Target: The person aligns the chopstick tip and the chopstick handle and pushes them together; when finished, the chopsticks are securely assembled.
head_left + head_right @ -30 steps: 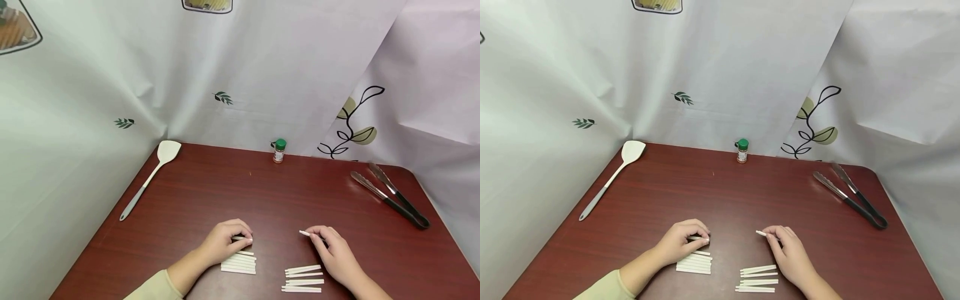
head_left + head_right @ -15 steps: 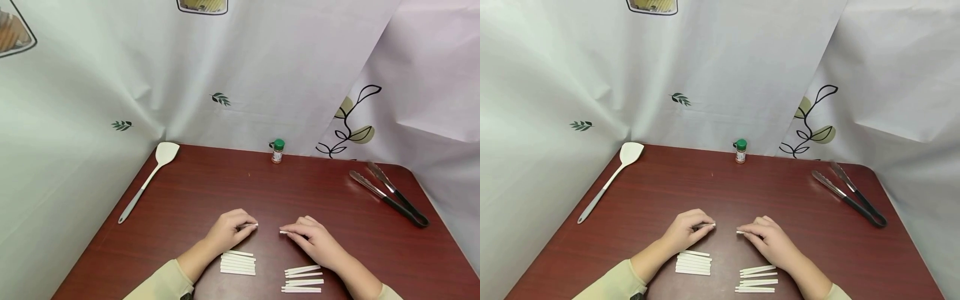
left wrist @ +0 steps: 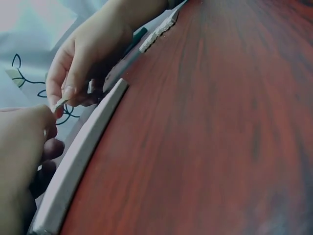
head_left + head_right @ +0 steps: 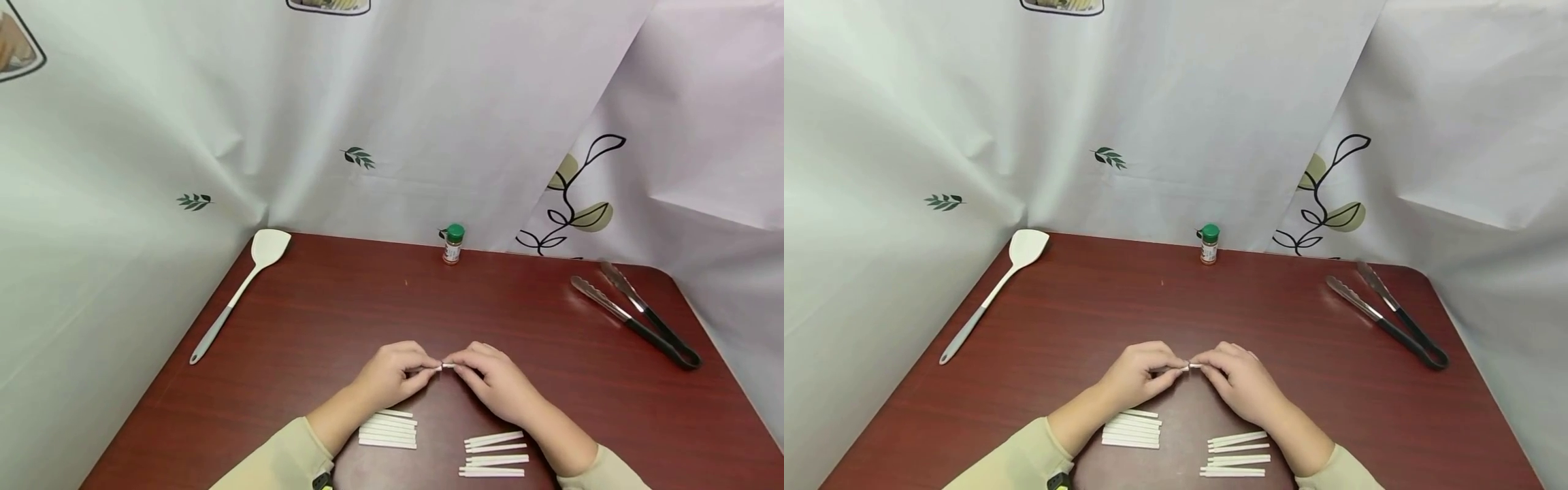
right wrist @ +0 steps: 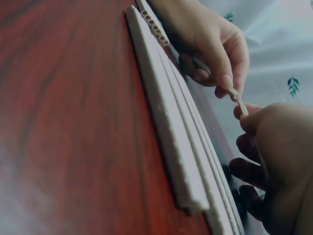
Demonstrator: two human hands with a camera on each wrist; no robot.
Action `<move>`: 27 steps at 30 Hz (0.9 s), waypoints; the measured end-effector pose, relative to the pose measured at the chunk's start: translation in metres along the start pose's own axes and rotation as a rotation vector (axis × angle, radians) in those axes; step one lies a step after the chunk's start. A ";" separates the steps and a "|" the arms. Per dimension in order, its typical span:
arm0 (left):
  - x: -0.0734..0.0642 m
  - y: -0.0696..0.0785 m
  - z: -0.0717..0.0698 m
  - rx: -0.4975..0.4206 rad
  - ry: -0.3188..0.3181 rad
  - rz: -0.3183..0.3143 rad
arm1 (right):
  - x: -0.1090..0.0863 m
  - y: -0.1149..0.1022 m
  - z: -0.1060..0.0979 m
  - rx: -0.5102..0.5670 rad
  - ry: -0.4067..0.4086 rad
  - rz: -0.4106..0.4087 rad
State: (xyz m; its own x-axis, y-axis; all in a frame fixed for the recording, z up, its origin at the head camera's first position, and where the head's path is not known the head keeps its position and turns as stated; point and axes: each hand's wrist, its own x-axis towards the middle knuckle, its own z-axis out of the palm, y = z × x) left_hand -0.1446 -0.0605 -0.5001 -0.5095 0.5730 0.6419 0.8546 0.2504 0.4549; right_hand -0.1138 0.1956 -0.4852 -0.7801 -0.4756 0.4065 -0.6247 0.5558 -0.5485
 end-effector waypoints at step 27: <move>-0.006 0.003 0.001 -0.101 -0.003 -0.123 | -0.011 0.003 0.011 -0.053 0.055 -0.060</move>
State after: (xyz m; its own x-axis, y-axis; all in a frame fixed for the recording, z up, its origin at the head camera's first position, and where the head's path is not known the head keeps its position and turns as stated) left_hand -0.1390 -0.0621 -0.5034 -0.6095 0.5449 0.5758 0.7712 0.2393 0.5899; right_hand -0.1066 0.1949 -0.4998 -0.7408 -0.4720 0.4780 -0.6705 0.5631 -0.4830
